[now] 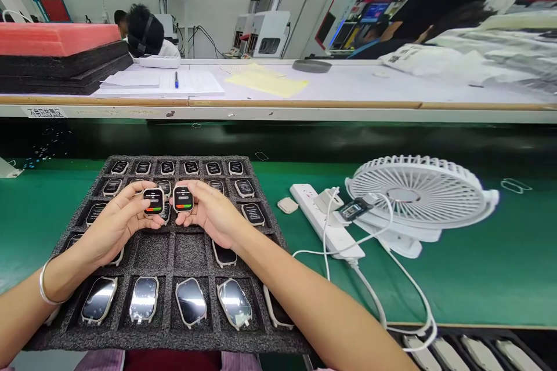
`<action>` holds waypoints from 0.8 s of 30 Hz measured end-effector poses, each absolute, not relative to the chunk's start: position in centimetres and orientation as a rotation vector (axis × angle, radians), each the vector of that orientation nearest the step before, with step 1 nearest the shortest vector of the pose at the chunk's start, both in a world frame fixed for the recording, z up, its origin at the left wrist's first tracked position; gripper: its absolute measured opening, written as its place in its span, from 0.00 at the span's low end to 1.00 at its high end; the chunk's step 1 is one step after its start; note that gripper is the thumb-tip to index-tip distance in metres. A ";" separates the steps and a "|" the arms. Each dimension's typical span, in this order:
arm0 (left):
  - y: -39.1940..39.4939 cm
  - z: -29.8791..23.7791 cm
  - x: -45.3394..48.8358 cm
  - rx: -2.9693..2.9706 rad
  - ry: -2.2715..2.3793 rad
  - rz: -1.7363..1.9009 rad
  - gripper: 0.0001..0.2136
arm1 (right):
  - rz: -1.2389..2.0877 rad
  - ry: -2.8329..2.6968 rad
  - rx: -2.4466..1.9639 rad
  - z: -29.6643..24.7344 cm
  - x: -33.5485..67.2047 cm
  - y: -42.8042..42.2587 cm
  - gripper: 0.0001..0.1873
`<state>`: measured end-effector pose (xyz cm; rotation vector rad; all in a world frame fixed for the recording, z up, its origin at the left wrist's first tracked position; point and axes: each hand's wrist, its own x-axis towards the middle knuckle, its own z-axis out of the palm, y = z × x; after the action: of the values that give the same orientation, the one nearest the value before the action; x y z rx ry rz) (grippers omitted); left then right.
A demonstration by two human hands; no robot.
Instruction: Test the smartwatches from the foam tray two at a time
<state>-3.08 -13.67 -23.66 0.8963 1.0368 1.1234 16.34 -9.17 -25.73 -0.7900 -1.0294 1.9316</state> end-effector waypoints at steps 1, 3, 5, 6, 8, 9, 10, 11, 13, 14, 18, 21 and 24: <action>-13.7 -23.7 -3.1 0.886 1.037 1.126 0.19 | 1.933 -1.026 -0.791 -25.8 16.3 -9.2 0.14; -13.7 -23.7 -3.1 0.869 1.035 1.125 0.20 | 1.932 -1.028 -0.791 -25.8 16.2 -9.2 0.14; -13.7 -23.8 -3.1 0.856 1.026 1.116 0.20 | 1.930 -1.034 -0.793 -25.8 16.2 -9.3 0.16; -13.7 -23.8 -3.1 0.850 1.022 1.111 0.20 | 1.930 -1.038 -0.793 -25.8 16.2 -9.4 0.17; -13.8 -23.8 -3.0 0.840 1.021 1.103 0.19 | 1.929 -1.056 -0.793 -25.9 16.2 -9.5 0.19; -13.8 -23.8 -3.0 0.836 1.024 1.101 0.18 | 1.928 -1.069 -0.792 -25.9 16.3 -9.6 0.20; -13.8 -23.9 -3.0 0.834 1.026 1.098 0.18 | 1.924 -1.084 -0.792 -25.9 16.3 -9.6 0.20; -13.8 -23.9 -3.0 0.835 1.026 1.095 0.17 | 1.917 -1.100 -0.792 -25.9 16.3 -9.7 0.20; -13.8 -24.0 -3.0 0.845 1.016 1.091 0.16 | 1.903 -1.121 -0.793 -25.9 16.4 -9.7 0.20; -13.8 -24.0 -3.0 0.850 1.009 1.090 0.16 | 1.900 -1.127 -0.794 -25.9 16.4 -9.7 0.20; -13.7 -24.1 -3.1 0.862 1.006 1.087 0.17 | 1.897 -1.137 -0.787 -25.8 16.4 -9.7 0.21; -13.7 -24.2 -3.2 0.881 1.020 1.076 0.18 | 1.886 -1.155 -0.801 -25.9 16.4 -9.7 0.22; -13.7 -24.4 -3.2 0.937 1.035 1.068 0.17 | 1.867 -1.200 -0.812 -26.1 16.5 -9.7 0.21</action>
<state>-3.18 -13.65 -24.38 0.9366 1.0345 1.0677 16.48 -9.66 -26.12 -0.8124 -1.2004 1.8674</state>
